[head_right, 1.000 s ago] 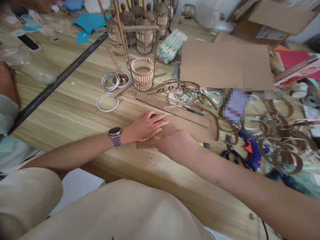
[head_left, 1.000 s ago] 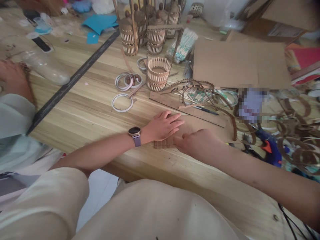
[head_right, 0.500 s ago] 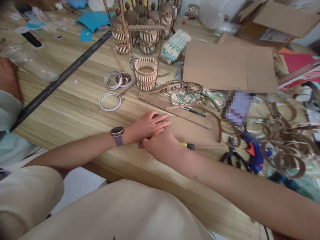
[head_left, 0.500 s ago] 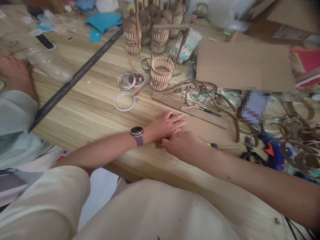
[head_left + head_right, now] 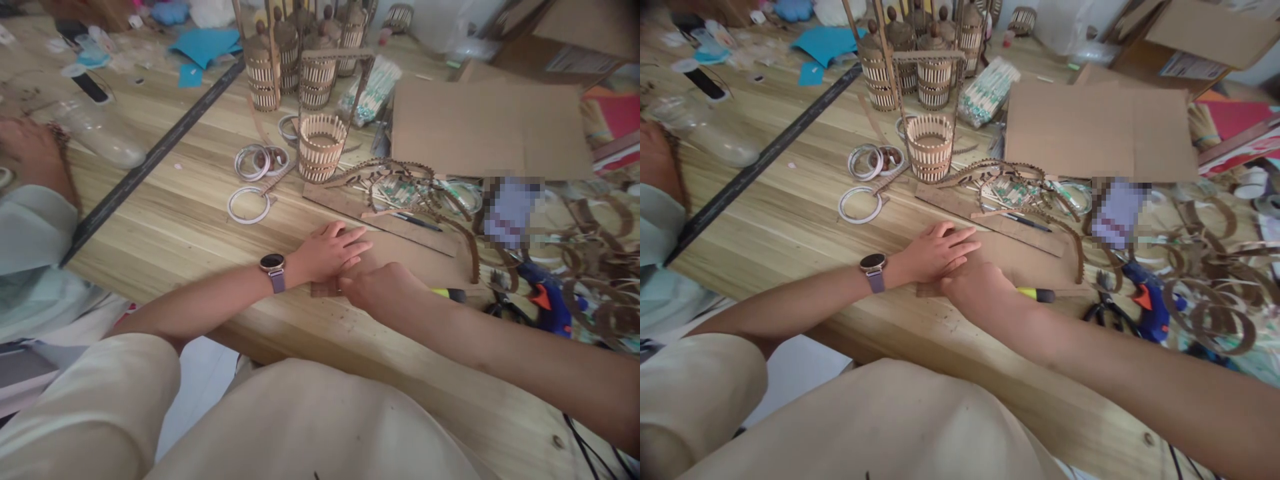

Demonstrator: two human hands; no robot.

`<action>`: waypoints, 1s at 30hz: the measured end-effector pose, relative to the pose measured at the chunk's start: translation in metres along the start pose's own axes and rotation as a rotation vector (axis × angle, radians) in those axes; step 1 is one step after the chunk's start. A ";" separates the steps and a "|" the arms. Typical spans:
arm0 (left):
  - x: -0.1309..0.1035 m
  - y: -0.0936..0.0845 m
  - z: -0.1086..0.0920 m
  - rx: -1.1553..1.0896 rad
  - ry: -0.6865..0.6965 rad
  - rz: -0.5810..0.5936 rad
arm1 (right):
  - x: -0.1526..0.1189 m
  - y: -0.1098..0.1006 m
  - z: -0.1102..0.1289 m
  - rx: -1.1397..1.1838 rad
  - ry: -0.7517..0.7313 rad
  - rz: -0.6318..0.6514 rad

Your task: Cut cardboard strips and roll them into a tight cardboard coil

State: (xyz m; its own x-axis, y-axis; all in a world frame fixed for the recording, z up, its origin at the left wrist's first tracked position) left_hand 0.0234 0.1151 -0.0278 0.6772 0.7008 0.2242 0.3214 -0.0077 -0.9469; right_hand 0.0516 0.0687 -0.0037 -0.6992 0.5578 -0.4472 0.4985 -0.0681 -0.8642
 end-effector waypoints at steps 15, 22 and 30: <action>0.002 0.000 0.003 -0.075 0.033 0.050 | -0.069 0.031 0.004 0.163 -0.015 -0.110; -0.001 0.001 0.003 -0.118 0.024 0.213 | -0.049 0.016 0.052 0.287 -0.063 -0.324; -0.020 0.000 -0.013 -0.135 -0.130 0.532 | -0.099 0.067 -0.059 0.136 0.276 -0.442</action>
State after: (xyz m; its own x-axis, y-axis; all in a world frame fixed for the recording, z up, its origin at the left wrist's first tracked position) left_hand 0.0183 0.0918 -0.0292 0.6846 0.6576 -0.3145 0.0456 -0.4692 -0.8819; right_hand 0.1845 0.0571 -0.0037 -0.6574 0.7531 0.0270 0.1035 0.1257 -0.9866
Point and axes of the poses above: each hand's wrist, its own x-axis towards the middle knuckle, its own y-axis out of the palm, z = x × y, the point moved 9 cm from there along x, towards the middle knuckle, and after that the axes turned 9 degrees about -x, right-handed, at the moved point
